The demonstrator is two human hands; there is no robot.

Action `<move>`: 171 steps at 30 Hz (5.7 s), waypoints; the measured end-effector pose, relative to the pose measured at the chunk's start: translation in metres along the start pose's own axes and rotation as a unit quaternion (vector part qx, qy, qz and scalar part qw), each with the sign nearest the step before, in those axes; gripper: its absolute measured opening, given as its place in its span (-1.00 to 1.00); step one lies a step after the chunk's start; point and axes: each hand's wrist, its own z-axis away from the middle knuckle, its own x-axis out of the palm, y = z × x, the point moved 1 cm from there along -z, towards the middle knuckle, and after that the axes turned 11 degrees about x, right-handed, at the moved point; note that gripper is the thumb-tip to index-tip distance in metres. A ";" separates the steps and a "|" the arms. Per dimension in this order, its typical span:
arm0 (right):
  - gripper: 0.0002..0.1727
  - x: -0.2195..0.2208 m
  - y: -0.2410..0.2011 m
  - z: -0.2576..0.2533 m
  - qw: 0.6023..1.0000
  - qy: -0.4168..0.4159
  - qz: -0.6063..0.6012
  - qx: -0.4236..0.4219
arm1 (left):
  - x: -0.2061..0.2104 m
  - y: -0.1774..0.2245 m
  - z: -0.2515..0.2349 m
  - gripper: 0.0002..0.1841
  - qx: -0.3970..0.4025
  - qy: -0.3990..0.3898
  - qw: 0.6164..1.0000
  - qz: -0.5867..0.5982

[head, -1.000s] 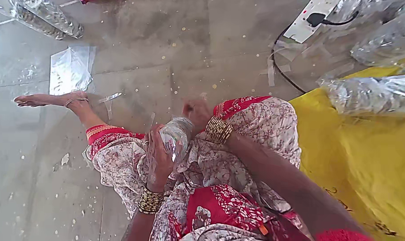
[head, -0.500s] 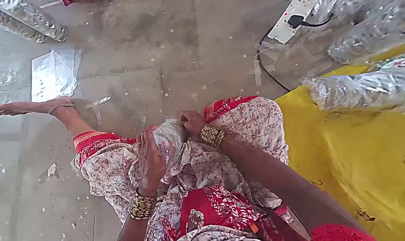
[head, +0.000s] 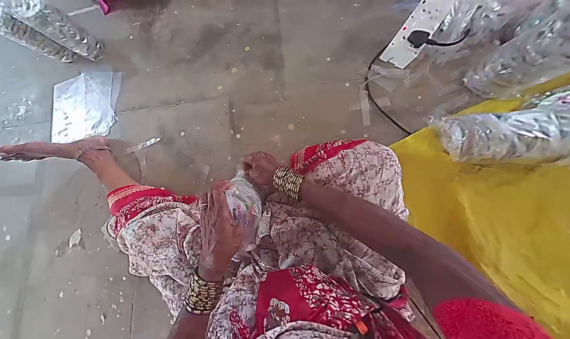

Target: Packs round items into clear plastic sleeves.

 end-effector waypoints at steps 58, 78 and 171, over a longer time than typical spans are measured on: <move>-0.87 -0.057 -0.088 0.111 0.973 0.057 0.001 -0.224 | -0.035 0.014 -0.014 -0.63 -0.148 0.090 0.898 0.405; -0.61 -0.007 -0.155 0.076 0.842 -0.275 0.463 0.021 | 0.040 -0.031 -0.007 -0.02 -0.107 0.188 0.796 0.565; -0.70 0.032 -0.091 0.156 0.945 0.232 0.212 -0.089 | 0.041 0.000 -0.001 -0.25 -0.171 0.192 0.855 0.450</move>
